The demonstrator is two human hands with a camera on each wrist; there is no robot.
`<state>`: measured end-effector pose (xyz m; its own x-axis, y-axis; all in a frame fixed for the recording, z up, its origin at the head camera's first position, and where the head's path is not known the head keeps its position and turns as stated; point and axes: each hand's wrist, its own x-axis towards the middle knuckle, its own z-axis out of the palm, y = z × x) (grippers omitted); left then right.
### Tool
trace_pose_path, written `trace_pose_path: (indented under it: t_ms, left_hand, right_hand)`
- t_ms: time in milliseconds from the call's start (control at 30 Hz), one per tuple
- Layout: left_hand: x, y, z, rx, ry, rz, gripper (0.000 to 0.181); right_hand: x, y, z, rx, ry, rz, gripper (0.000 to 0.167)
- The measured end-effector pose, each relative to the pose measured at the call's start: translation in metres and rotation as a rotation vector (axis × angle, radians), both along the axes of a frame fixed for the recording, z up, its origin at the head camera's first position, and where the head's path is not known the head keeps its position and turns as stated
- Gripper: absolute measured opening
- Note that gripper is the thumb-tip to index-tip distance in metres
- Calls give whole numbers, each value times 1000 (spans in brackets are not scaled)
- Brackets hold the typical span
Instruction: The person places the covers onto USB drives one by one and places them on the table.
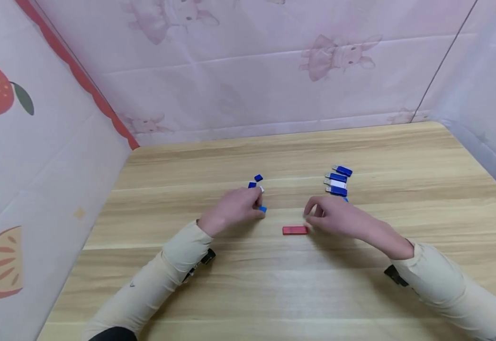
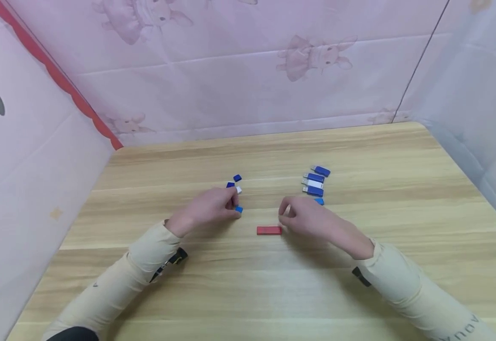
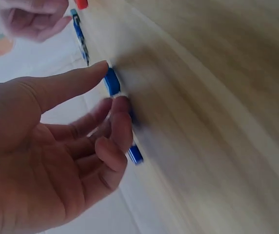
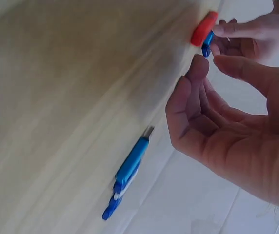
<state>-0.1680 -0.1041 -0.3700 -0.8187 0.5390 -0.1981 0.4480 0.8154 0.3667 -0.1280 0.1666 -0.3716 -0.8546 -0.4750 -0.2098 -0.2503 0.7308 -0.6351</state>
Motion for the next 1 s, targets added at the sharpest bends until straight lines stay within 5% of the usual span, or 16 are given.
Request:
trace_pose_path:
  t_ms: [167,367,733,1000]
  left_hand:
    - [1,7,1,-31,13,32,17]
    - [2,7,1,-34,37,3,10]
    - [2,7,2,11,-18,54,16]
    - [2,6,1,23,37,59,15]
  right_hand:
    - [-4,11,3,15,53,-42,20]
    - [-9,28,1,33,80,-72,21]
    - [-17,50,4,90,87,-123,28]
    - [-21,58,-3,110,114,-127,26]
